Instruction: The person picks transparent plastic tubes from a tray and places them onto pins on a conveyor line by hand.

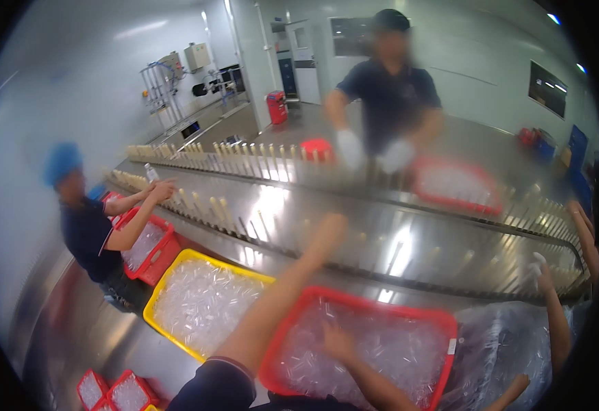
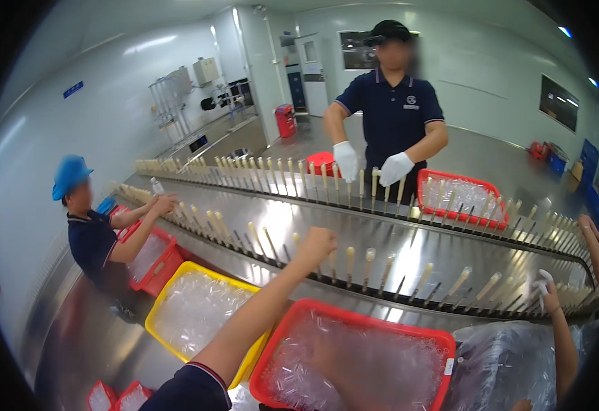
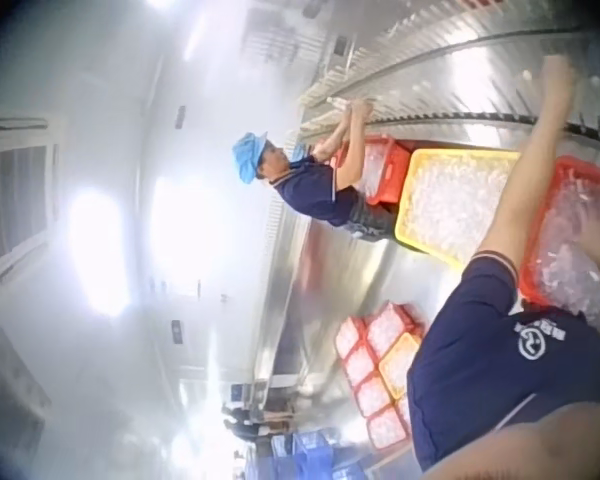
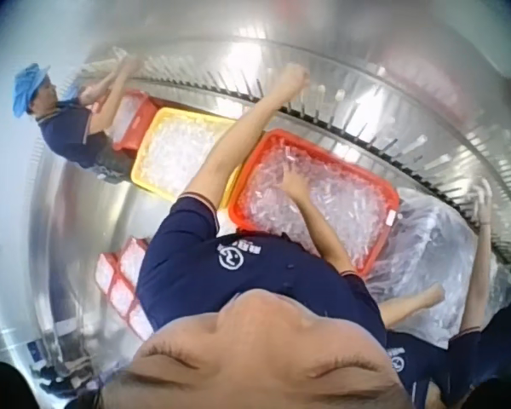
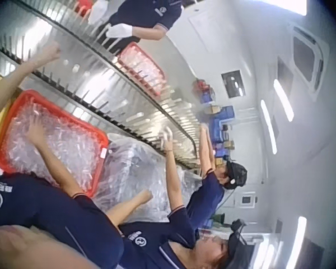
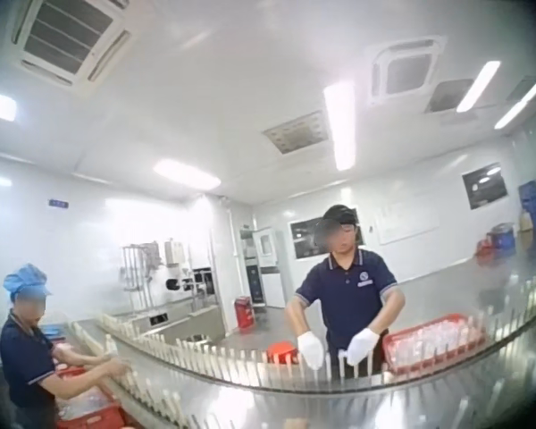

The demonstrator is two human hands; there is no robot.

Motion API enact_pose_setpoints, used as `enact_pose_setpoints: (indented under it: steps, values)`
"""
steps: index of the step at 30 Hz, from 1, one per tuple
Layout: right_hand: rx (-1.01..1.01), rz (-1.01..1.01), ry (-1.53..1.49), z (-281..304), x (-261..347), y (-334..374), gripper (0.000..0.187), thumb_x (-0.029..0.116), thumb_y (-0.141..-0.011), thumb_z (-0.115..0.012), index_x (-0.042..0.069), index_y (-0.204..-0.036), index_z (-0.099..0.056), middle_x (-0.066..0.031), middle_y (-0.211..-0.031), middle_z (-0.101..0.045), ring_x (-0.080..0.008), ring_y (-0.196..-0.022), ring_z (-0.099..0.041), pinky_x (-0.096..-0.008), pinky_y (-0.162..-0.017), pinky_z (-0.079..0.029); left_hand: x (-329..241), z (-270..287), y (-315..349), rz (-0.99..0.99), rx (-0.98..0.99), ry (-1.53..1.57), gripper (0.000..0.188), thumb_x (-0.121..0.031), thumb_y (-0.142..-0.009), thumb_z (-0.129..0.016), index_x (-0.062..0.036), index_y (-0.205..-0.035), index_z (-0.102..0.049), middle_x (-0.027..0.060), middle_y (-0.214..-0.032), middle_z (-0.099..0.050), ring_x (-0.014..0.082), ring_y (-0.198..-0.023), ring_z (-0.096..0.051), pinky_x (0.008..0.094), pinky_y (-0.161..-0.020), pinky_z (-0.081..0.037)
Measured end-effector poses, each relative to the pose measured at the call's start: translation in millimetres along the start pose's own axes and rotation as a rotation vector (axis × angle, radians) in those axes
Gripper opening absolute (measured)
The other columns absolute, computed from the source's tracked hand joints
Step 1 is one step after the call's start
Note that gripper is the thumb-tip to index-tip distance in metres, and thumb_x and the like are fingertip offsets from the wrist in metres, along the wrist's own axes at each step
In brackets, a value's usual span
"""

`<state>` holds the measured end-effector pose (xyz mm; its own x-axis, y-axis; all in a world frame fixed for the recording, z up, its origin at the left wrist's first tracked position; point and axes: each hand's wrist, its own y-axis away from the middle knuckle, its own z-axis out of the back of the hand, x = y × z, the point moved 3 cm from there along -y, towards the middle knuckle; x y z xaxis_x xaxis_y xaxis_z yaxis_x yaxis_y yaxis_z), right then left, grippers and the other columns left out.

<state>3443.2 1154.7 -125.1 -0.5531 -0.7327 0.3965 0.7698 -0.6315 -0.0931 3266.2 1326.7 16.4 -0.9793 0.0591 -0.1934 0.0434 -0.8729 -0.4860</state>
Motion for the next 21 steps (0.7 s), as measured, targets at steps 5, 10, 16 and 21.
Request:
enact_pose_setpoints:
  steps: [5, 10, 16, 21]
  values:
    - [0.392, -0.066, -0.081, 36.1, 26.5, -4.8, 0.085, 0.052, -0.061, -0.063, 0.011, -0.125, -0.026, -0.0208, -0.116, -0.043, -0.0379, -0.104, -0.045, -0.0475, -0.082, -0.039, -47.9, 10.6, 17.8, -0.123, -0.153, -0.059, 0.028, -0.015, -0.072, -0.057, -0.0037, -0.098, -0.057, 0.0151, -0.071, -0.061, 0.0289, -0.064, -0.059, 0.0359, -0.063, -0.046]
    - [0.233, -0.139, -0.001, 10.5, -6.2, 8.4, 0.053, 0.035, -0.066, -0.06, 0.007, -0.109, -0.045, -0.02, -0.112, -0.046, -0.0363, -0.096, -0.05, -0.0467, -0.078, -0.042, -4.3, 64.2, 70.1, 0.294, -0.412, 0.416, 0.029, -0.021, -0.079, -0.056, -0.0063, -0.103, -0.05, 0.008, -0.064, -0.056, 0.0193, -0.055, -0.053, 0.0309, -0.056, -0.043]
    - [0.206, -0.064, 0.099, -27.5, -14.6, 12.4, 0.034, 0.012, -0.069, -0.051, 0.01, -0.103, -0.053, -0.0184, -0.105, -0.051, -0.0363, -0.094, -0.051, -0.0508, -0.076, -0.041, 55.9, 70.6, 93.8, 0.062, -0.413, 0.383, 0.03, -0.015, -0.08, -0.052, -0.0011, -0.105, -0.041, 0.0089, -0.073, -0.052, 0.018, -0.063, -0.052, 0.0269, -0.062, -0.044]
    - [0.028, -0.15, 0.115, 7.4, -2.5, 22.1, 0.034, 0.012, -0.072, -0.048, 0.015, -0.106, -0.052, -0.0179, -0.106, -0.051, -0.0375, -0.094, -0.05, -0.0534, -0.077, -0.04, 39.5, 87.6, 79.3, 0.263, -0.291, 0.46, 0.029, -0.019, -0.079, -0.055, -0.0024, -0.1, -0.044, 0.011, -0.071, -0.057, 0.0238, -0.064, -0.056, 0.0304, -0.061, -0.045]
